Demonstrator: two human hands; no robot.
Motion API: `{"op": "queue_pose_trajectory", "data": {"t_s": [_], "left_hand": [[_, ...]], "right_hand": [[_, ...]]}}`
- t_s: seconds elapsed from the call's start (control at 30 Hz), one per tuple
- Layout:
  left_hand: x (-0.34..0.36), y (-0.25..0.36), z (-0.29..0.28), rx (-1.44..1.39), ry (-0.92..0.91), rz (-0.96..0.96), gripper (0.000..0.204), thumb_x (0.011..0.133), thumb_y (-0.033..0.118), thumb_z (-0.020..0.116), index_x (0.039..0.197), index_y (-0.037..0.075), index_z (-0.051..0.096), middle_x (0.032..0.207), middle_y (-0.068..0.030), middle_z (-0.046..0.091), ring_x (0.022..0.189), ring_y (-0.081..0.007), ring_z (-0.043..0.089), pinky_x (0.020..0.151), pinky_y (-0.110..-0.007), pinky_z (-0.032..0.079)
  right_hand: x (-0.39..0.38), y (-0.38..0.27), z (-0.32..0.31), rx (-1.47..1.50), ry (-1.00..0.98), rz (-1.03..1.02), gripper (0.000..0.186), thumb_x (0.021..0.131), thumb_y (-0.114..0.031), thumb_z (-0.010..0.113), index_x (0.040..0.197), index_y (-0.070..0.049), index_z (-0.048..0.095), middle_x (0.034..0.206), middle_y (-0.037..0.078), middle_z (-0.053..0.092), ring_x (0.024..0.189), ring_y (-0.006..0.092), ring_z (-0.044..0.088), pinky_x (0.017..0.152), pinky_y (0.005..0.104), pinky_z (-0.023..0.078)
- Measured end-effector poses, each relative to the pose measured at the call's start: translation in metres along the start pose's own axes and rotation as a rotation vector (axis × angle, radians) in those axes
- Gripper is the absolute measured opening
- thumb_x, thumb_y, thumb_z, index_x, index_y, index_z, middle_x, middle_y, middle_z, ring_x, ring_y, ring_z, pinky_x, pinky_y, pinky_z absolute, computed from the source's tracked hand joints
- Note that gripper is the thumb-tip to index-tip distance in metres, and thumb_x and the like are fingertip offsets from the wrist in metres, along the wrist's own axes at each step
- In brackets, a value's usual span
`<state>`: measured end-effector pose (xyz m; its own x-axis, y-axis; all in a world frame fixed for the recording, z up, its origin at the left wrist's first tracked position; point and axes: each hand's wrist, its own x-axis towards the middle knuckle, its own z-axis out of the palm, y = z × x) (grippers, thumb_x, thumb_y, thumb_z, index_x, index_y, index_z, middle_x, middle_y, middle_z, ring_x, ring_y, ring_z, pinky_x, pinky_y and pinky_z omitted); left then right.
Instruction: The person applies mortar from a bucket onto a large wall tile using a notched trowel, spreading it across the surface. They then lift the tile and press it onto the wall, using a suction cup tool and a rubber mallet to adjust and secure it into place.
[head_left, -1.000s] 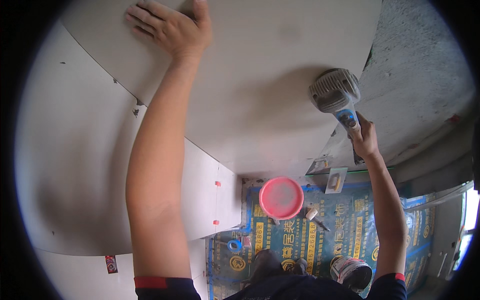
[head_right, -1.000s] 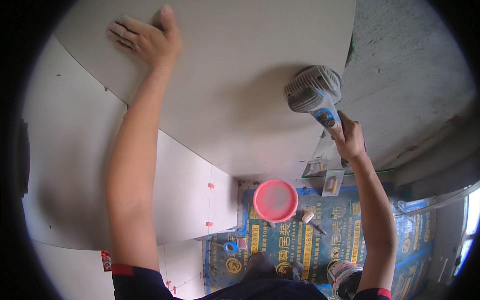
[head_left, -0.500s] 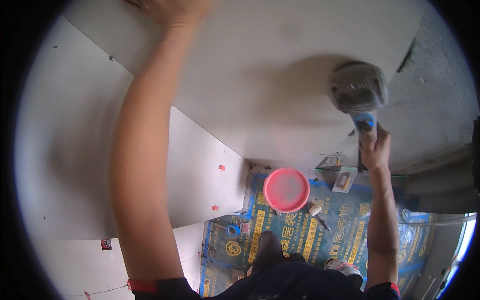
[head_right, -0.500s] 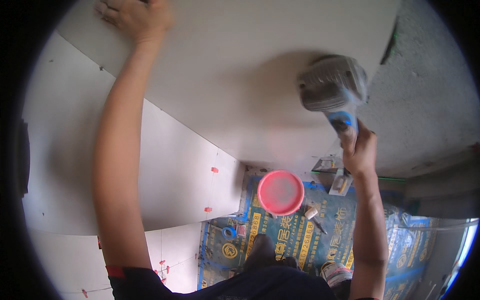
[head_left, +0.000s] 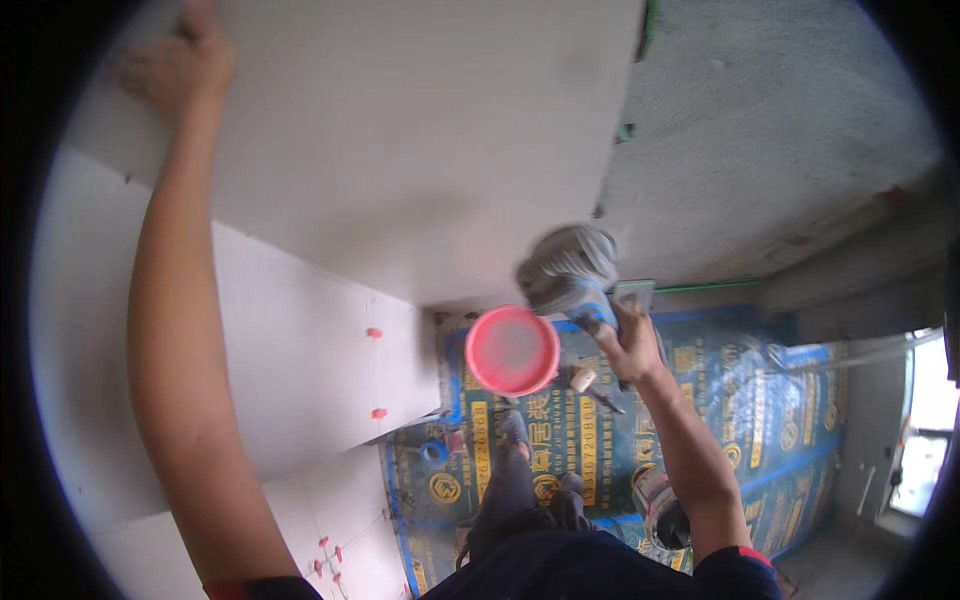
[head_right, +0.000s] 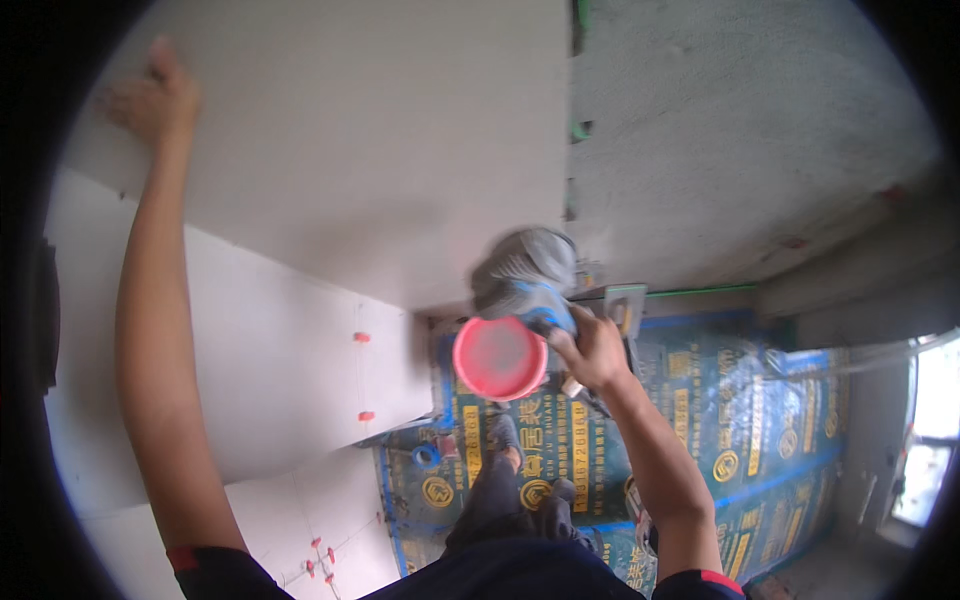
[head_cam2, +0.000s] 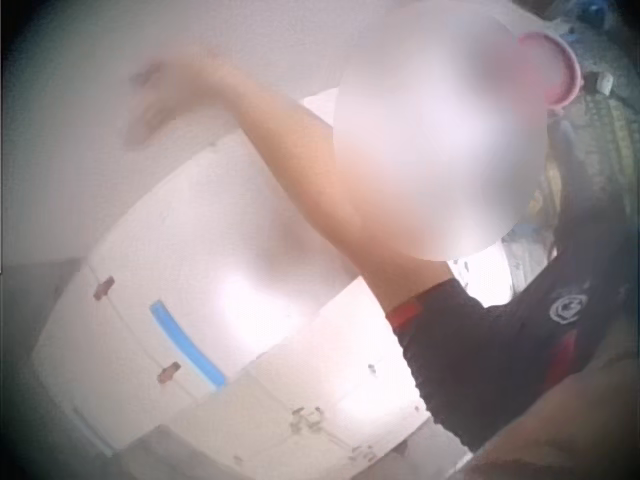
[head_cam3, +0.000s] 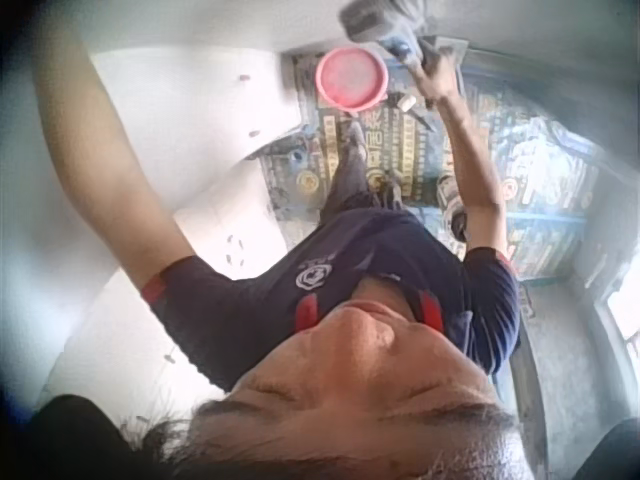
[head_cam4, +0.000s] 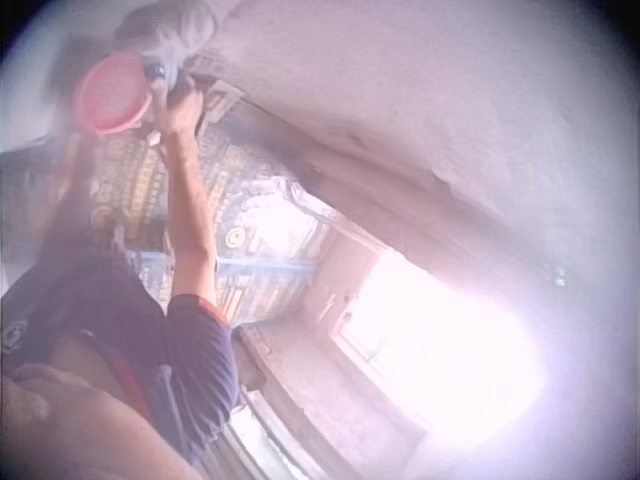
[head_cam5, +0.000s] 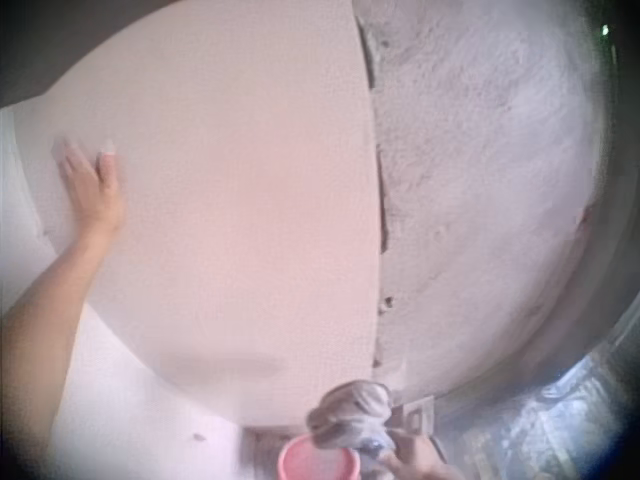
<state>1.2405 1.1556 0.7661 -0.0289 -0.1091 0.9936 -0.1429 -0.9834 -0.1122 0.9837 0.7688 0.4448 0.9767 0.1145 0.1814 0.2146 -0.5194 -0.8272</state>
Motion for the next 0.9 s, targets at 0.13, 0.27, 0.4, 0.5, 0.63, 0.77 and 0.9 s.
{"op": "queue_pose_trajectory", "data": {"t_s": [0.13, 0.27, 0.4, 0.5, 0.63, 0.77, 0.9], "left_hand": [[-0.011, -0.016, -0.014, 0.003, -0.097, 0.126, 0.096, 0.092, 0.06, 0.033, 0.137, -0.022, 0.011, 0.144, -0.0426, 0.012, 0.138, -0.053, 0.007, 0.113, -0.057, 0.007], [-0.119, -0.025, -0.035, -0.008, -0.125, -0.142, 0.095, 0.088, 0.053, 0.044, 0.139, -0.019, 0.009, 0.144, -0.0429, 0.008, 0.139, -0.0528, 0.003, 0.111, -0.061, 0.006], [-0.134, -0.024, -0.049, -0.041, -0.13, -0.347, 0.088, 0.091, 0.049, 0.04, 0.14, -0.018, 0.009, 0.145, -0.0426, 0.006, 0.14, -0.0503, -0.003, 0.112, -0.059, 0.001], [-0.133, -0.017, -0.046, -0.074, -0.125, -0.36, 0.086, 0.093, 0.049, 0.036, 0.137, -0.02, 0.009, 0.144, -0.044, 0.002, 0.139, -0.0521, 0.0, 0.112, -0.056, 0.004], [-0.128, -0.012, -0.048, -0.106, -0.134, -0.297, 0.085, 0.093, 0.05, 0.036, 0.135, -0.02, 0.012, 0.143, -0.0445, 0.004, 0.139, -0.0517, 0.002, 0.112, -0.056, 0.007], [-0.126, -0.011, -0.037, -0.156, -0.088, -0.345, 0.085, 0.093, 0.051, 0.037, 0.136, -0.019, 0.013, 0.143, -0.0444, 0.004, 0.139, -0.0505, 0.002, 0.112, -0.055, 0.01], [-0.123, -0.038, -0.042, -0.053, -0.101, -0.308, 0.086, 0.092, 0.046, 0.042, 0.142, -0.016, 0.009, 0.147, -0.0394, 0.005, 0.139, -0.0518, 0.002, 0.112, -0.059, 0.005]], "right_hand": [[-0.037, 0.055, 0.027, -0.022, -0.098, 0.362, 0.051, 0.088, -0.048, 0.057, 0.106, 0.0, 0.062, 0.08, 0.025, 0.063, 0.08, 0.043, 0.063, 0.069, 0.0437, 0.05], [-0.012, 0.088, 0.066, -0.23, 0.059, 0.086, 0.056, 0.086, -0.052, 0.058, 0.113, -0.004, 0.06, 0.077, 0.022, 0.064, 0.076, 0.0432, 0.062, 0.064, 0.0475, 0.049], [0.062, 0.102, 0.085, -0.477, -0.055, -0.079, 0.056, 0.082, -0.058, 0.059, 0.099, -0.004, 0.062, 0.071, 0.018, 0.064, 0.065, 0.0391, 0.063, 0.058, 0.0447, 0.051], [0.072, 0.115, 0.105, -0.505, 0.033, -0.239, 0.056, 0.08, -0.061, 0.06, 0.087, -0.006, 0.061, 0.063, 0.015, 0.061, 0.06, 0.0365, 0.062, 0.054, 0.0434, 0.05], [0.078, 0.118, 0.136, -0.449, 0.023, -0.245, 0.057, 0.079, -0.063, 0.06, 0.086, -0.006, 0.063, 0.061, 0.014, 0.061, 0.058, 0.0348, 0.063, 0.053, 0.0413, 0.05], [0.096, 0.113, 0.165, -0.383, 0.13, -0.331, 0.057, 0.078, -0.062, 0.061, 0.088, -0.006, 0.063, 0.064, 0.014, 0.062, 0.061, 0.0371, 0.062, 0.055, 0.0434, 0.05], [0.094, 0.088, 0.18, -0.404, -0.054, -0.173, 0.054, 0.078, -0.055, 0.063, 0.099, -0.006, 0.063, 0.079, 0.017, 0.065, 0.072, 0.0389, 0.063, 0.064, 0.0477, 0.05]]}}
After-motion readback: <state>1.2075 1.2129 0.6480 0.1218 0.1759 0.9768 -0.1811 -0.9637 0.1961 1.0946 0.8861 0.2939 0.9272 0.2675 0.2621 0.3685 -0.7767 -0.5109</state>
